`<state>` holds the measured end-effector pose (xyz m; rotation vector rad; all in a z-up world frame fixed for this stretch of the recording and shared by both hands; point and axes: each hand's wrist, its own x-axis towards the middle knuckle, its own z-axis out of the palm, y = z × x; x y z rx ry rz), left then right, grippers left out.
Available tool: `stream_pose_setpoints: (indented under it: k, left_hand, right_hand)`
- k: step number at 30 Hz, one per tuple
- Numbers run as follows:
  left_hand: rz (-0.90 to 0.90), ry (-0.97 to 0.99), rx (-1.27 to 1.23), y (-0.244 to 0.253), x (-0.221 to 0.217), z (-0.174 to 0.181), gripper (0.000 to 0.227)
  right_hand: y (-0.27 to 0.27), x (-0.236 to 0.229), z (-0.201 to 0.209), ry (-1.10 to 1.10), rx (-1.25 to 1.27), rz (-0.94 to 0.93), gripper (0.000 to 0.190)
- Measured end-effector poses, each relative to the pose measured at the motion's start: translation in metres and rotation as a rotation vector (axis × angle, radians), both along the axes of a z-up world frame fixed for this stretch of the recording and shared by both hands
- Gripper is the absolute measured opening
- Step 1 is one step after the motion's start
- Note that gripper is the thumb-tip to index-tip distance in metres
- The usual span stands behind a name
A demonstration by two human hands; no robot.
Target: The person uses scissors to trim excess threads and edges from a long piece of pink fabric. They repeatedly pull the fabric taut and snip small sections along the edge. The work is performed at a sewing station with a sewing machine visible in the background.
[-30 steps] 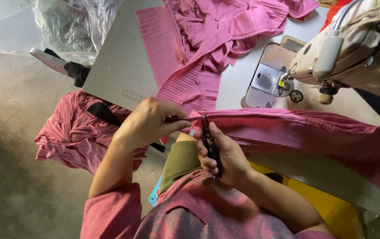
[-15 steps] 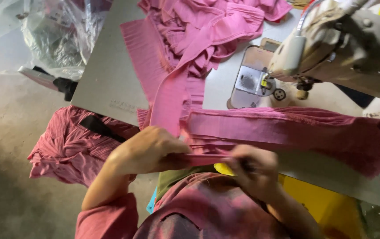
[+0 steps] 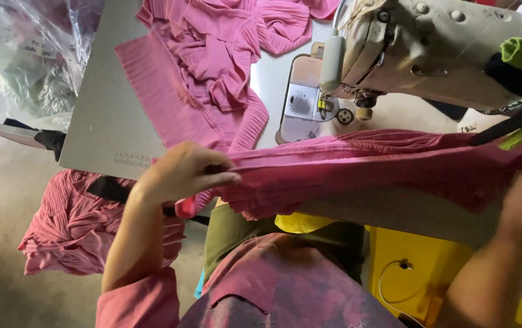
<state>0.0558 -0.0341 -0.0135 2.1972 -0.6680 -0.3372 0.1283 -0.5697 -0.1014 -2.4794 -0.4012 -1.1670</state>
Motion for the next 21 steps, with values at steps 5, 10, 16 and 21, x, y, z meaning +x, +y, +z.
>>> stream_pose_setpoints:
  k: [5,10,16,21]
  left_hand:
    - [0.231,0.002,0.186,-0.014,0.012,-0.001,0.025]
    - [0.231,0.036,-0.006,-0.005,0.011,-0.003,0.019]
    - [0.341,0.047,0.087,0.028,0.001,-0.021,0.023]
    - [0.632,-0.379,-0.021,0.022,-0.017,-0.051,0.021]
  right_hand:
    - [0.032,-0.003,0.002,-0.051,0.001,-0.147,0.021]
    - [0.116,-0.023,0.048,-0.119,-0.254,0.163,0.013]
    - [0.127,-0.012,0.042,0.261,-0.299,0.136,0.011]
    - [0.127,-0.018,0.047,0.190,-0.398,0.092,0.018]
